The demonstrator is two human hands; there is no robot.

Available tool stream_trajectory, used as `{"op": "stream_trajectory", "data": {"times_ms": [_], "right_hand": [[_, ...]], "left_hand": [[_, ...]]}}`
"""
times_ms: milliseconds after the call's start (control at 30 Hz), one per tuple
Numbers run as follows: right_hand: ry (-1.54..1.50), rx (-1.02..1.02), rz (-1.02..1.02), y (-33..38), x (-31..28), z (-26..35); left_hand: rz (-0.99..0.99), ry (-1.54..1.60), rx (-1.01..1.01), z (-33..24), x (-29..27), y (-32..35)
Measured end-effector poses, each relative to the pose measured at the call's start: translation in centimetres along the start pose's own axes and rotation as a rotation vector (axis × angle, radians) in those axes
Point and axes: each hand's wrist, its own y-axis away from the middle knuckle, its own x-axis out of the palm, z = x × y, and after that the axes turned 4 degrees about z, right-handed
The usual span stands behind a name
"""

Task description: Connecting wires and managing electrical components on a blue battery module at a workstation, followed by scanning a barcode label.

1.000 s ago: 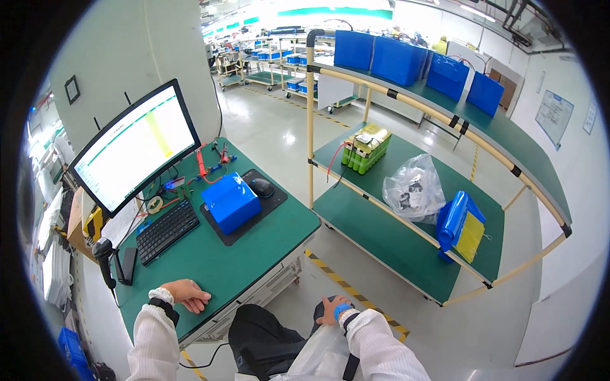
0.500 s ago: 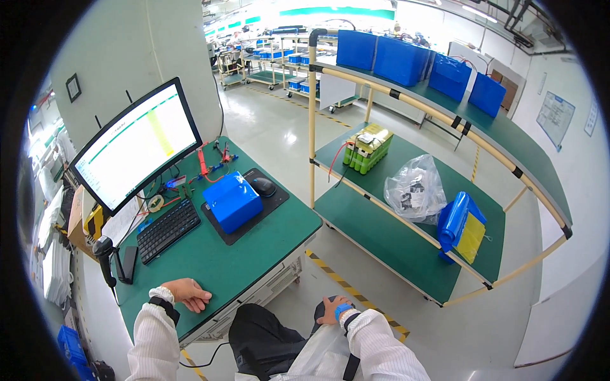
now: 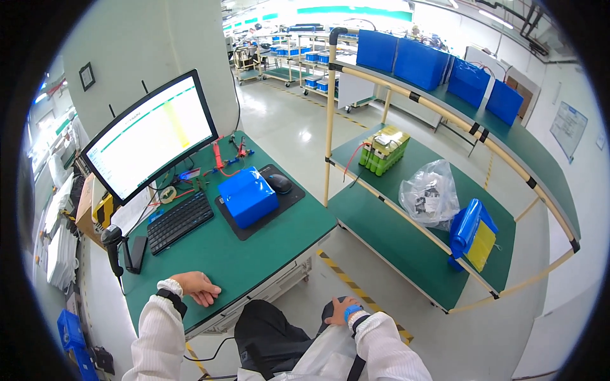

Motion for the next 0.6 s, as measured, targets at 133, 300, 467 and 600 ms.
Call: {"op": "stream_trajectory", "data": {"times_ms": [133,300,467,600], "right_hand": [[-0.003,-0.008,-0.007,-0.4,0.3,-0.1],[0.010,-0.019,-0.018,-0.4,0.2,0.1],[-0.076,-0.062,-0.012,0.2,-0.1,-0.6],[-0.066,-0.005,0.059,0.9,-1.0,-0.6]], "left_hand": [[0.009,-0.005,0.010,0.2,-0.2,-0.4],[0.023,-0.004,0.007,0.9,-0.5,-0.5],[0.045,-0.061,0.052,1.3,-0.6,-1.0],[0.050,-0.053,0.065,0.7,-0.2,-1.1]]}}
